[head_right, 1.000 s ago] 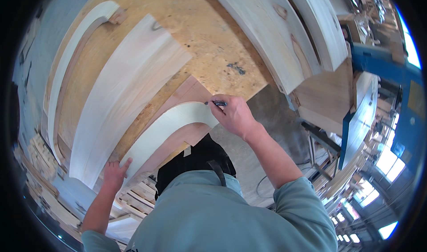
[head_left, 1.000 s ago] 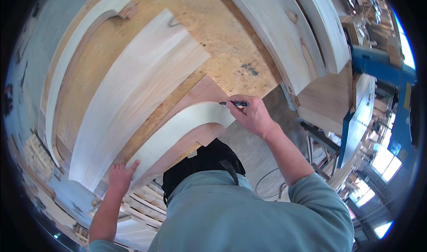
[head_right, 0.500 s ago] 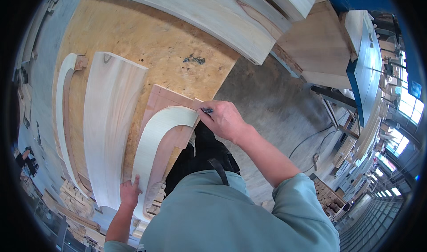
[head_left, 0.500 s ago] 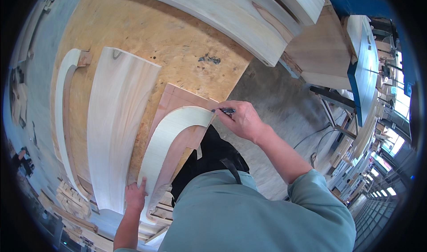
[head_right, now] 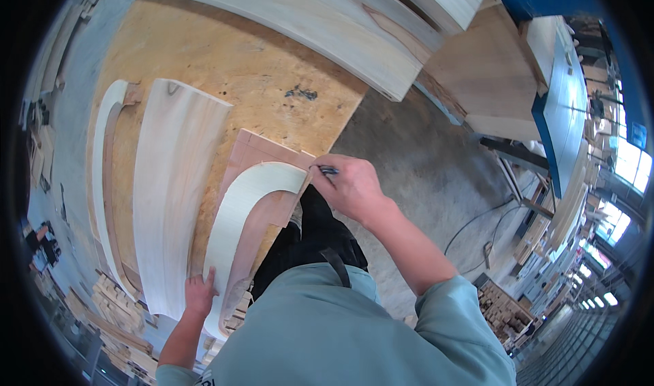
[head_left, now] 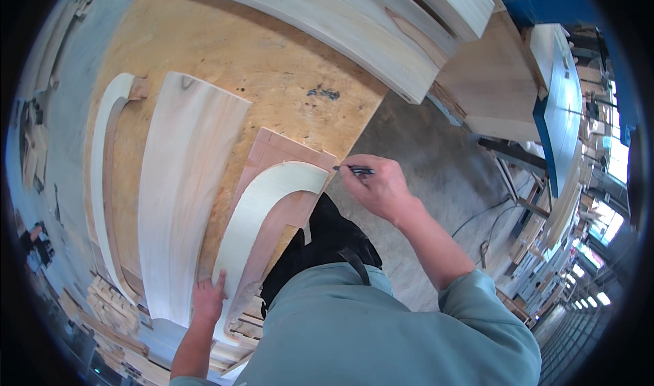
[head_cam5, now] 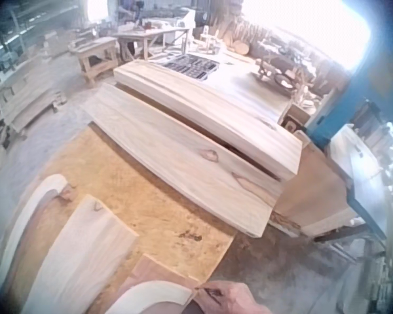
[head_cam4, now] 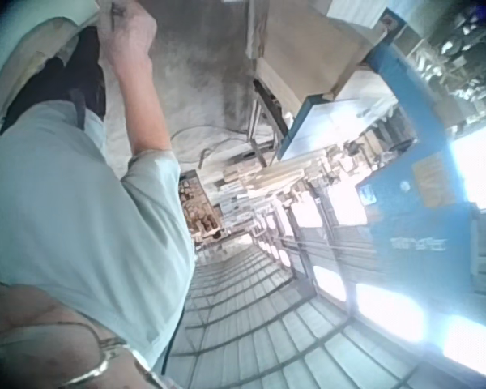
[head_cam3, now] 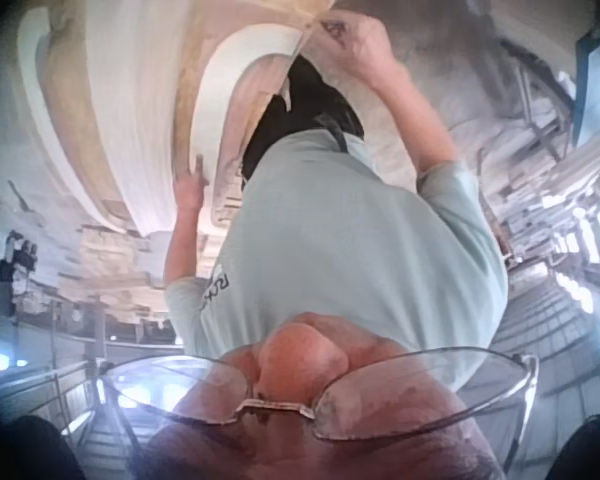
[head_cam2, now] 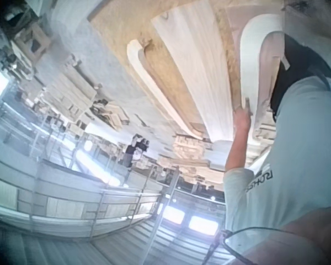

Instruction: The person marks lines on curved and straight wood panels using a pen and a straightedge, then moves one panel toward a band saw.

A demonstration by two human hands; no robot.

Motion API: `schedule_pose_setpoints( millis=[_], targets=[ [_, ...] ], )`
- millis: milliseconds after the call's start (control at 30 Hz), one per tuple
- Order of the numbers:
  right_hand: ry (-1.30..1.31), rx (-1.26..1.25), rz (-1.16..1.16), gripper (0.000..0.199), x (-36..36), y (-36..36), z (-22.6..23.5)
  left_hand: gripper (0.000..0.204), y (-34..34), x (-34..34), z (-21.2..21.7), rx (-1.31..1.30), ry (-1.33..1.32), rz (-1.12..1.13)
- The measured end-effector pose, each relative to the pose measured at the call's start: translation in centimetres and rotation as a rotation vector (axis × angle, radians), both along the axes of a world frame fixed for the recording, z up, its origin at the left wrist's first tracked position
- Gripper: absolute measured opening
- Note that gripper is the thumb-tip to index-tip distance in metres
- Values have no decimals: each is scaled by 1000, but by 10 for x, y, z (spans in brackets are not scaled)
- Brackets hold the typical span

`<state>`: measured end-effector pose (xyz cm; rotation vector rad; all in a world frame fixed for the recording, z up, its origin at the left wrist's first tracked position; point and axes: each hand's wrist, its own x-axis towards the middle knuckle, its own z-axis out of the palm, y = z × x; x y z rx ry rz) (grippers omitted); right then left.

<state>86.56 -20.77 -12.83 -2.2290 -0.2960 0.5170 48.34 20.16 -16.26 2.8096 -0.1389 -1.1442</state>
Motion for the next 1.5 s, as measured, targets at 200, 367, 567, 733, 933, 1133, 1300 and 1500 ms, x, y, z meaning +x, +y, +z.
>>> schedule_pose_setpoints(
  millis=[200, 367, 567, 733, 933, 1133, 1300, 1500],
  targets=[
    [102, 249, -125, 12, -4, 26, 1, 75, -6, 13, 9, 5, -101, 67],
    [29, 283, 40, 15, -20, 68, 6, 68, -12, 10, 10, 68, -147, 83],
    [-78, 328, 184, 15, -50, 124, 15, 72, -14, 5, 12, 56, -202, 137],
    [-134, 294, 304, 14, -95, 174, 33, 69, -12, -7, 10, -11, -309, 263],
    [-141, 295, 586, 12, -190, 265, 57, 42, -26, -56, -11, 82, -592, 504],
    [40, 345, 1098, 13, -342, 394, 42, 24, -53, -127, -10, -16, -667, 924],
    [303, 240, 1482, 16, -485, 478, 10, 33, -64, -195, -24, 20, -812, 1178],
    [573, -23, 1905, 18, -629, 517, -19, 35, -66, -216, -38, 169, -878, 1375]
  ],
)
